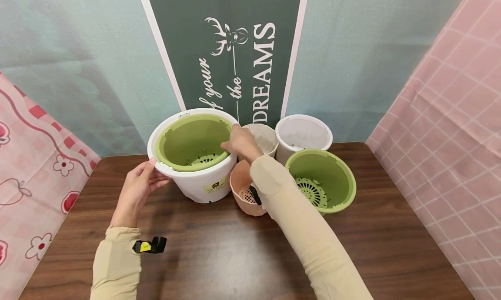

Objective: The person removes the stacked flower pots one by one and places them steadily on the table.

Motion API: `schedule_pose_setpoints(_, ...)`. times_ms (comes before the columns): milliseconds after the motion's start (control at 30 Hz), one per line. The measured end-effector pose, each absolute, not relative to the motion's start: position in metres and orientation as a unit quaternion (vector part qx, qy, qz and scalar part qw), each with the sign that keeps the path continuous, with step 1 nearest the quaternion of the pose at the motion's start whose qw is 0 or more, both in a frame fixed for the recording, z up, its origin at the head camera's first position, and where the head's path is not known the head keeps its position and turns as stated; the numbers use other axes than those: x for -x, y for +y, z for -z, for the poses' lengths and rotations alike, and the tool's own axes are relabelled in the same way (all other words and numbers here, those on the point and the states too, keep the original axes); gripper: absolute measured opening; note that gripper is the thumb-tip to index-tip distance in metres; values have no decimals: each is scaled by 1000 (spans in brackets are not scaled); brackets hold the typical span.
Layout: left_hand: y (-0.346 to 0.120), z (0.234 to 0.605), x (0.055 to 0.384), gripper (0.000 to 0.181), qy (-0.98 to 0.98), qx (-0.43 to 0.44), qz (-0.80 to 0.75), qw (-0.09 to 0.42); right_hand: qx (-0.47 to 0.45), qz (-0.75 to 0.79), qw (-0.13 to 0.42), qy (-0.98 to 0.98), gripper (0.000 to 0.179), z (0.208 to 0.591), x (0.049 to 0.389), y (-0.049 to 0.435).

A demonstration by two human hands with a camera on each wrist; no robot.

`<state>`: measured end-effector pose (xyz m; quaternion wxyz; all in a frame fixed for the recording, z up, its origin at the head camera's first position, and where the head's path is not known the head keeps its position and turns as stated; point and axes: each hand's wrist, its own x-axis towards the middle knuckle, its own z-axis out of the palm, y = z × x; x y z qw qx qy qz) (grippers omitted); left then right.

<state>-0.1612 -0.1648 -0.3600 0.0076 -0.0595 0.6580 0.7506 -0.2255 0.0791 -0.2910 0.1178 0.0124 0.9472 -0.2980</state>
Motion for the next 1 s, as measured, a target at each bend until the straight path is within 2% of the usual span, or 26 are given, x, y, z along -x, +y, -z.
schedule_pose_setpoints(300, -165, 360, 161, 26, 658, 63, -751, 7, -17, 302, 124, 945, 48, 291, 228, 80)
schedule_pose_setpoints(733, -164, 361, 161, 27, 659, 63, -749, 7, -12, 315, 124, 941, 30, 291, 229, 83)
schedule_pose_setpoints(1000, -164, 361, 161, 27, 660, 64, -748, 6, -4, 321, 123, 939, 26, 290, 228, 85)
